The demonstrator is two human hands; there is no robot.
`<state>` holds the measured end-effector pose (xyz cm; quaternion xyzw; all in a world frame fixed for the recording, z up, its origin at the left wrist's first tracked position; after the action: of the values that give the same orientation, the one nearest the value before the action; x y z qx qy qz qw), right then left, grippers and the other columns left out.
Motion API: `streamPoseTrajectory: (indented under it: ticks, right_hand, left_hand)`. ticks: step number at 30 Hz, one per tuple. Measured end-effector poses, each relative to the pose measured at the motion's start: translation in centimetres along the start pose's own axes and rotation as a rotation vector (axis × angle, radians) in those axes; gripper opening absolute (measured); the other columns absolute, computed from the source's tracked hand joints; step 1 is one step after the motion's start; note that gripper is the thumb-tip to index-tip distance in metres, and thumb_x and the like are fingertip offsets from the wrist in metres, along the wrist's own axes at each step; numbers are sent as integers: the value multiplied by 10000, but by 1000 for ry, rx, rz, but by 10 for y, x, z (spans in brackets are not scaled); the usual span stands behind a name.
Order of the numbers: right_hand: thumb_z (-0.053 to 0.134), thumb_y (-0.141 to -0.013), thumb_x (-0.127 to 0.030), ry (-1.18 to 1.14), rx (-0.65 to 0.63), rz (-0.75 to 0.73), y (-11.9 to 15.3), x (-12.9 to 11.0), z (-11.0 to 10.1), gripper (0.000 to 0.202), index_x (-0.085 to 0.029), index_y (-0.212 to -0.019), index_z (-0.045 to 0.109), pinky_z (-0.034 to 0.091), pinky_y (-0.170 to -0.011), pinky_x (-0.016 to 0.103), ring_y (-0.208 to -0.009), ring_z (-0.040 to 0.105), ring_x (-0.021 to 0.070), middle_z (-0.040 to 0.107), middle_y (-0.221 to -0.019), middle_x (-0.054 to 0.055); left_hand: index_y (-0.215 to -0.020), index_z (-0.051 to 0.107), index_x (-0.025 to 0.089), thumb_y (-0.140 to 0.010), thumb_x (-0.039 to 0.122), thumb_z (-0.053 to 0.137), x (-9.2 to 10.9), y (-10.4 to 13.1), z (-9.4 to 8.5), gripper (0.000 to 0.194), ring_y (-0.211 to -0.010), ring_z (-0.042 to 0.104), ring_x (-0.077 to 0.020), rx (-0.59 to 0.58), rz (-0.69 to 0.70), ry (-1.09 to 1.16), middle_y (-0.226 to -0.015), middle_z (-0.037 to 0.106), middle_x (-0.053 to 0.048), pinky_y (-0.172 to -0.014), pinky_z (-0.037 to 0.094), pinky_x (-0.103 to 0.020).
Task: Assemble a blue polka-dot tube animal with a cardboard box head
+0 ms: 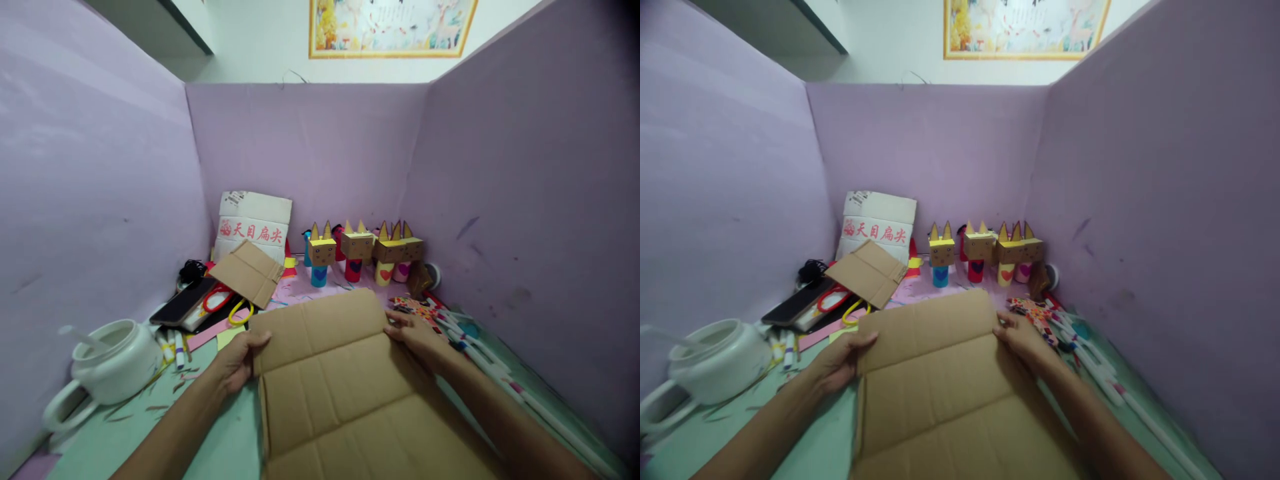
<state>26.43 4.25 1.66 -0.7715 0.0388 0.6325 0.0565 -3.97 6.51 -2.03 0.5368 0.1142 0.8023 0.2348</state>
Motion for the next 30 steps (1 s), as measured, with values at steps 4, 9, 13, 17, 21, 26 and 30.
streamPoseTrajectory:
  ticks: [4, 9, 13, 17, 21, 26, 30]
  right_hand:
    - [630, -551, -227, 187, -141, -41, -30, -27, 4, 216, -225, -747, 720, 502, -689, 347, -720, 655, 244, 716, -707, 3]
    - [687, -617, -149, 499, -248, -79, -62, -33, 45, 120, -196, -728, 692, 484, -661, 296, -633, 611, 166, 643, -589, -45]
    - [603, -828, -262, 738, -283, -90, -71, -16, 84, 125, -150, -875, 634, 493, -727, 338, -739, 606, 149, 647, -813, 7]
    - [560, -862, -293, 920, -223, -74, -65, -4, 90, 187, -161, -987, 606, 462, -832, 398, -912, 588, 188, 622, -1019, 50]
    - [573, -804, -208, 1047, -107, -93, -46, -16, 83, 311, -138, -1106, 577, 342, -938, 444, -1109, 483, 291, 550, -1167, 158]
    - [599, -753, -397, 1059, -137, -103, -16, -29, 105, 596, -151, -1275, 456, 317, -959, 434, -1157, 444, 323, 506, -1261, 169]
    - [653, -678, -481, 1066, -229, -55, -9, -25, 114, 868, -112, -1383, 305, 222, -1023, 526, -1254, 345, 363, 383, -1387, 202]
  left_hand:
    - [-728, 662, 117, -571, 133, 683, -8, 20, -12, 159, -630, 634, -187, 8, -28, -76, -685, 703, -67, -574, 483, -258]
    - [-581, 585, 130, -562, 318, 727, -37, 44, -32, 237, -411, 515, -125, -35, -41, -383, -509, 611, -35, -355, 341, -191]
    - [-700, 597, 131, -618, 409, 682, -44, 46, -41, 302, -300, 461, -107, -54, 8, -646, -471, 600, -39, -265, 274, -173]
    - [-1029, 531, 154, -656, 400, 650, -42, 44, -47, 462, -256, 442, -116, 14, -1, -723, -462, 614, -18, -222, 234, -162]
    - [-1049, 504, 174, -682, 366, 631, -39, 45, -45, 434, -242, 418, -106, 36, -17, -767, -470, 602, 2, -219, 217, -161]
    - [-785, 529, 183, -690, 415, 573, -37, 49, -40, 255, -252, 393, -100, 26, -1, -883, -494, 543, 20, -260, 223, -201]
    - [-498, 381, 197, -648, 448, 548, -25, 52, -33, 336, -388, 346, -97, 57, 113, -1098, -467, 351, 42, -393, 209, -225]
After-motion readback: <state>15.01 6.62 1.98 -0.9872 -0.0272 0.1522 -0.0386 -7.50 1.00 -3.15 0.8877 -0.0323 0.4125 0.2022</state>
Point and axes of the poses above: each hand's wrist, its own y-axis away from the middle knuckle, its own z-axis out of the palm, x = y × z, the point moved 9 cm from there along -y, towards the middle knuckle
